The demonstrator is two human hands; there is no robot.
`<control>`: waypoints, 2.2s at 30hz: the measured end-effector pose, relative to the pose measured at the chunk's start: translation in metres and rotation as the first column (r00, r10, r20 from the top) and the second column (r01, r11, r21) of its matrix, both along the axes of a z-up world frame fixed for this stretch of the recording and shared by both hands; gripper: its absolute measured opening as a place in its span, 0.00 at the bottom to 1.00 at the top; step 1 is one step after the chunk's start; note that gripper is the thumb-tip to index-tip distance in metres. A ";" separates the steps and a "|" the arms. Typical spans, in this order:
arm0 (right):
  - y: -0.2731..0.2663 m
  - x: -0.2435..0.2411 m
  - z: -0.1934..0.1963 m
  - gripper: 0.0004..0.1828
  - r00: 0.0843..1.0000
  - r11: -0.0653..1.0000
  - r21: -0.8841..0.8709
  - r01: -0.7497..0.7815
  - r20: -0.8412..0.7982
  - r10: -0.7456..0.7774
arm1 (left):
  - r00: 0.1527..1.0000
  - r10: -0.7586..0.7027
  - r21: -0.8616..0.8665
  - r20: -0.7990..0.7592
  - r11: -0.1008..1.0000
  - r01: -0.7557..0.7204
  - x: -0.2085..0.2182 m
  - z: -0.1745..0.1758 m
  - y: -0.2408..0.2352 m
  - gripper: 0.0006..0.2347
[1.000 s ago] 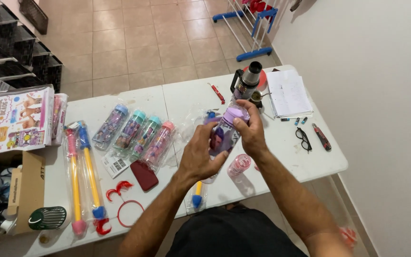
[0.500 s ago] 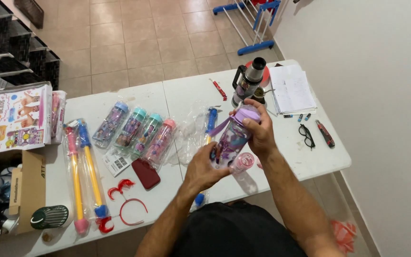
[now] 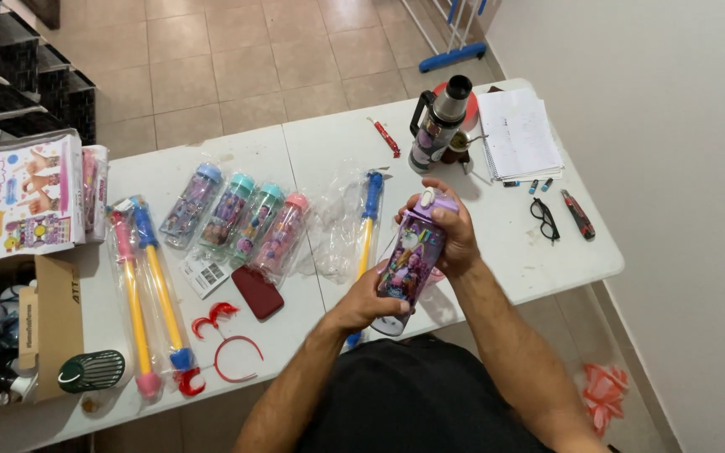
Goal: The person assembles a purple water bottle by screwing on the lid and attaching a strap. They then pick up a pink water bottle, insert a straw into its lid, and screw the lid onto the bottle.
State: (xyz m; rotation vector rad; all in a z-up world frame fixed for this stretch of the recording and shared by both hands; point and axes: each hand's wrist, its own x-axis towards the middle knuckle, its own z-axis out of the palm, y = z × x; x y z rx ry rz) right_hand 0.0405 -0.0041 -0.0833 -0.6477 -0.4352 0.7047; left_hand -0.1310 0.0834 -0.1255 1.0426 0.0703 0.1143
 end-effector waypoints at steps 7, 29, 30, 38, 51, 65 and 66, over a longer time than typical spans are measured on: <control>-0.009 -0.001 -0.021 0.35 0.998 0.999 -0.033 0.000 -0.063 -0.002 | 0.979 0.104 0.185 -0.176 0.980 -0.071 -0.015 0.015 -0.018 0.34; -0.057 -0.018 -0.024 0.57 0.917 0.928 -0.368 0.050 0.385 0.103 | 0.913 0.312 0.630 -0.262 0.772 -0.083 -0.024 0.065 -0.018 0.44; -0.064 -0.017 -0.023 0.58 0.903 0.925 -0.371 0.081 0.419 0.089 | 0.933 0.302 0.680 -0.197 0.727 -0.092 -0.022 0.064 -0.014 0.44; -0.095 0.034 0.112 0.55 0.596 0.864 -0.476 0.164 0.746 0.298 | 0.929 0.320 0.882 0.186 0.362 -0.302 -0.005 0.064 -0.014 0.38; -0.095 0.242 0.021 0.34 0.242 0.356 -0.508 0.785 0.779 0.578 | 0.861 0.508 0.936 0.040 0.283 -0.210 0.058 0.054 -0.019 0.29; -0.090 0.286 -0.117 0.36 0.193 0.259 -0.631 0.732 0.556 0.809 | 0.706 0.504 0.843 -0.498 0.474 0.256 0.059 -0.006 -0.074 0.38; -0.091 0.283 -0.115 0.37 0.210 0.249 -0.647 0.721 0.546 0.811 | 0.702 0.480 0.823 -0.526 0.495 0.279 0.061 -0.013 -0.076 0.40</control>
